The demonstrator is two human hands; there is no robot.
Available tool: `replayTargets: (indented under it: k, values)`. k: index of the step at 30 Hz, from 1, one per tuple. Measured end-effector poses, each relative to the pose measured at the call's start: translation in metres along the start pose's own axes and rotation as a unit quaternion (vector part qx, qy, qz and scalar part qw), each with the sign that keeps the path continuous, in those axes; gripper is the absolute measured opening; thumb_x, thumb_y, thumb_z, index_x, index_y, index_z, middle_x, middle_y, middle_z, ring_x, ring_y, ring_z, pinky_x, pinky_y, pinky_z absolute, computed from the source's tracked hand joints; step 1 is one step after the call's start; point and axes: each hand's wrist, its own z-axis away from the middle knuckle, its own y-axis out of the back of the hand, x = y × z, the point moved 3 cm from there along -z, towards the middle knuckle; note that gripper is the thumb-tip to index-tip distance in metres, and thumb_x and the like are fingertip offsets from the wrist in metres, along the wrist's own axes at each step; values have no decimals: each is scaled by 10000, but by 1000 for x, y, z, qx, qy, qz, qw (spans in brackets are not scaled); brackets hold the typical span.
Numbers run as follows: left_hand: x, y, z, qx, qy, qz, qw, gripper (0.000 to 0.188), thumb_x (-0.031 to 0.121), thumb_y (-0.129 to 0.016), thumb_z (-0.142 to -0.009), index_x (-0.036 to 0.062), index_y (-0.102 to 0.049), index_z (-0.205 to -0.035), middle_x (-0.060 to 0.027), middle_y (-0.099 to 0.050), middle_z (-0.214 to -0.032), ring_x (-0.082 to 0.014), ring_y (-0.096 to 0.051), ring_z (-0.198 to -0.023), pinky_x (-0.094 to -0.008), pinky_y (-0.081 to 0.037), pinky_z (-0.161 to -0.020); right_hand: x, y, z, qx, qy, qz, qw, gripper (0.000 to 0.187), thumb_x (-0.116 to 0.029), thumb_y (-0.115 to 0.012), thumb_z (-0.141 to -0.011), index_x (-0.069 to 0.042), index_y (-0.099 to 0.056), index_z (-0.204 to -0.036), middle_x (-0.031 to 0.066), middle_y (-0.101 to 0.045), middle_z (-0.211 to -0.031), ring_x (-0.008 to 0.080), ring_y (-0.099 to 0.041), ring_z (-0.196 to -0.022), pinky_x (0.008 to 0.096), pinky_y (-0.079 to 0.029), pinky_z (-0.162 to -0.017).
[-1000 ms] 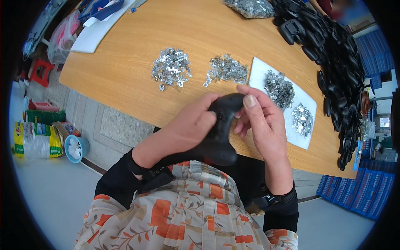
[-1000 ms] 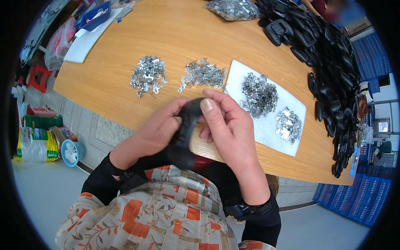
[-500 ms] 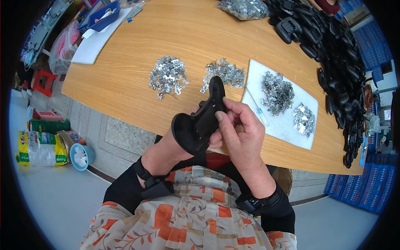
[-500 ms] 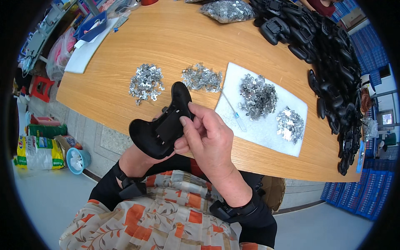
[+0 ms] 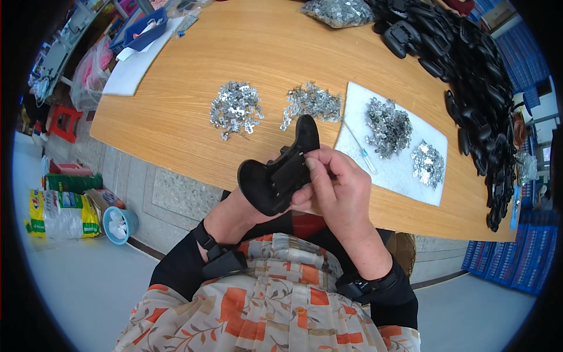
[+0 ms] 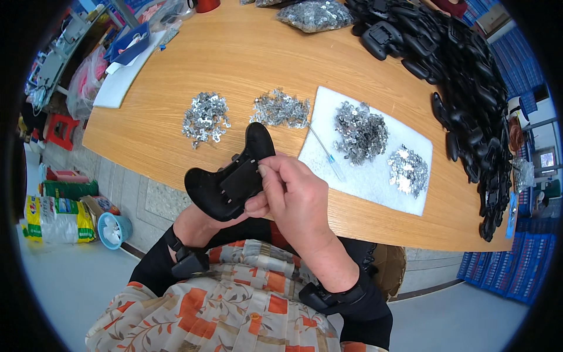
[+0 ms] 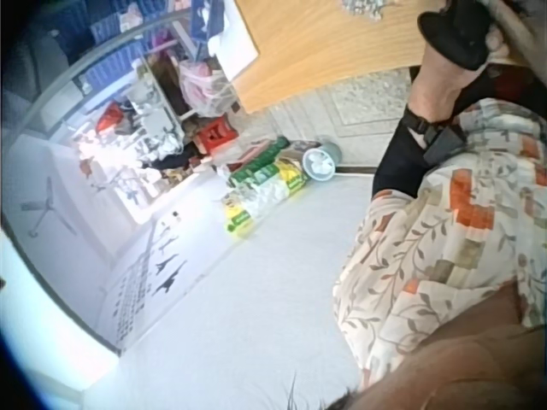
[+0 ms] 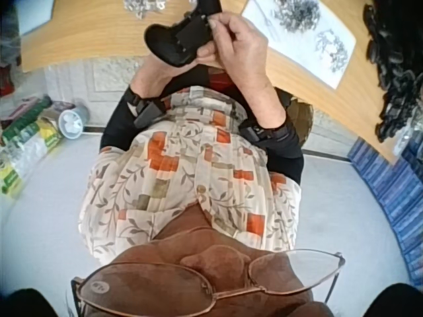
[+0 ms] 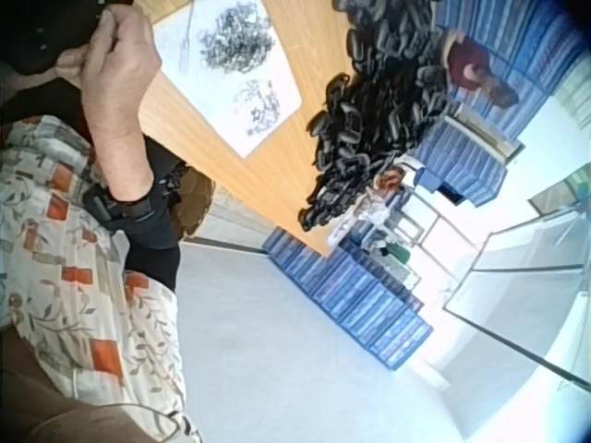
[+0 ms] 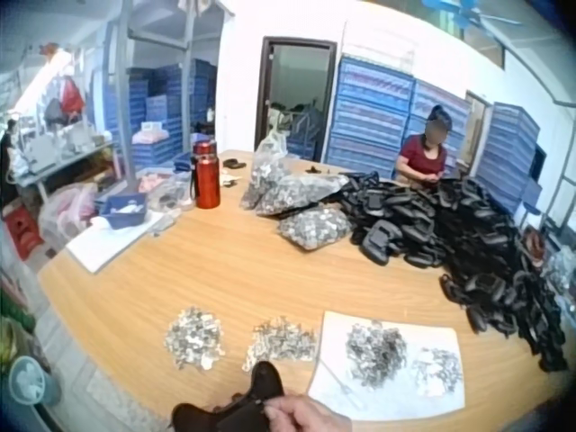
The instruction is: Assembling the components of a game controller at a workstation.
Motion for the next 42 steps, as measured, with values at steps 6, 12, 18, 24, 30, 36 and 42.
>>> replayTargets:
  k: [6, 12, 18, 24, 30, 36, 42]
  values:
    - [-9, 0, -2, 9, 53, 111, 992, 333, 408, -449, -1075, 126, -565, -1207, -10, -573, -777, -81, -454, -653, -249, -343, -616, 16, 14, 13, -30, -138, -92, 986, 124, -51, -688, -944, 7, -711, -1052, 143, -723, -857, 197, -716, -724, 306, -544, -682]
    - [-21, -17, -11, -44, 41, 61, 996, 302, 366, -453, -1082, 109, -557, -1201, 4, -556, -796, -69, -454, -668, -236, -350, -616, 4, 22, 21, 39, -24, -2, 999, 74, -32, -724, -902, 3, -697, -961, 123, -698, -816, 204, -708, -683, 304, -546, -667]
    - [-31, -27, -15, -45, 35, 36, 998, 290, 354, -472, -1083, 86, -559, -1153, 5, -557, -798, -71, -465, -676, -233, -347, -605, 2, 30, 31, 51, -1, 38, 998, 54, -7, -714, -893, -6, -695, -944, 122, -680, -798, 199, -699, -678, 314, -540, -669]
    - [-15, -55, -12, 15, 121, 144, 982, 577, 425, -600, -985, 51, -507, -1415, -54, -602, -866, -121, -501, -693, -248, -352, -600, 9, 67, 49, 112, -57, -128, 984, 141, -43, -718, -904, 13, -702, -1033, 93, -670, -859, 159, -659, -795, 303, -511, -720]
    - [-77, -45, -30, -142, 254, 197, 936, 455, 422, -571, -1003, 73, -561, -1296, -142, -615, -899, -176, -532, -711, -270, -377, -574, 2, 109, 63, -15, -251, -229, 941, 283, -177, -702, -965, 10, -676, -1175, 25, -645, -1049, 34, -543, -673, 194, -434, -563]
    - [-109, -80, -48, -37, 356, -17, 933, 501, 365, -453, -1070, -1, -521, -1407, -238, -622, -1327, -373, -636, -1213, -502, -588, -938, 22, 164, 117, 92, -238, -226, 940, 224, -199, -661, -999, 7, -689, -1083, -23, -672, -896, 39, -585, -792, 212, -479, -689]
    - [-73, -124, -69, -51, 455, -294, 839, 468, 286, -477, -1079, -66, -548, -1379, -204, -645, -1275, -272, -675, -1129, -369, -569, -940, 76, 268, 259, 178, -360, -169, 900, 209, -189, -657, -965, -7, -712, -1051, -32, -679, -941, 53, -582, -844, 246, -486, -770]
